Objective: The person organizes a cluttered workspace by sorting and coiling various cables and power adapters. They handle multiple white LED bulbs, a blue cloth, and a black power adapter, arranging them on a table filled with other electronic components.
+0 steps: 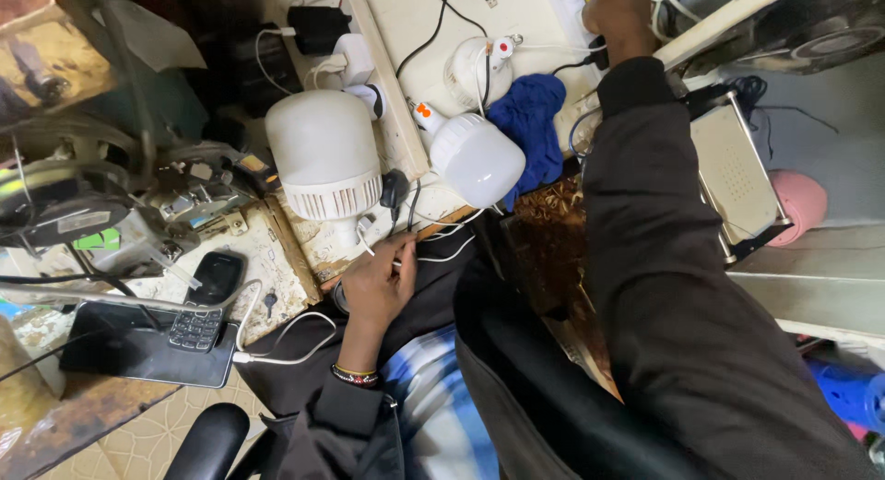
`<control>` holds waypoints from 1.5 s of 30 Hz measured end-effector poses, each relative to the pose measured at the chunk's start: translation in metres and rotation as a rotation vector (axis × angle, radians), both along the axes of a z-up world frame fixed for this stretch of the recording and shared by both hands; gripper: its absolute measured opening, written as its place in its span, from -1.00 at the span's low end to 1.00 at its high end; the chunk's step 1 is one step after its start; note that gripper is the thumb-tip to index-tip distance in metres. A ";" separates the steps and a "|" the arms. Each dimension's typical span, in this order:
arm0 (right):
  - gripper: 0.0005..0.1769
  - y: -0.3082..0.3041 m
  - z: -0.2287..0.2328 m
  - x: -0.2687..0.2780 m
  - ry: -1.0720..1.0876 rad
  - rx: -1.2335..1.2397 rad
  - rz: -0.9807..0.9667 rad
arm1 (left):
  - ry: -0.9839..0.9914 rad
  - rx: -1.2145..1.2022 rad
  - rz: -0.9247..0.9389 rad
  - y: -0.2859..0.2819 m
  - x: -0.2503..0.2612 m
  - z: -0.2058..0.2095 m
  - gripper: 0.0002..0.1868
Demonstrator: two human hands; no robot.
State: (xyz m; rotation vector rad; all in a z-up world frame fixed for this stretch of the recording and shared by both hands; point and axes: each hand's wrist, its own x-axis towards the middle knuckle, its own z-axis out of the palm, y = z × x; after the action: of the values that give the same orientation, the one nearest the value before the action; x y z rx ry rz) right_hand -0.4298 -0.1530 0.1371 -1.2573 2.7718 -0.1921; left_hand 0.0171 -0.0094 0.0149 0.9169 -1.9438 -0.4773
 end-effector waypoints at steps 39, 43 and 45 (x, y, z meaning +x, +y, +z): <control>-0.79 0.045 -0.005 0.068 -0.332 -0.711 0.819 | -0.038 -0.052 0.122 0.004 -0.007 -0.011 -0.84; -0.78 0.049 0.001 0.065 -0.301 -0.725 0.829 | -0.027 -0.033 0.112 0.005 -0.008 -0.009 -0.85; -0.73 0.051 0.002 0.062 -0.280 -0.665 0.866 | -0.022 -0.043 0.107 0.004 -0.008 -0.006 -0.85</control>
State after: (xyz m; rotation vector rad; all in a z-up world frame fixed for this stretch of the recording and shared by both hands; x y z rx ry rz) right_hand -0.3679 -0.1023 0.1387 -2.2070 1.7382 -1.1385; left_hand 0.0088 -0.0051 0.0085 0.9967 -1.9065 -0.3634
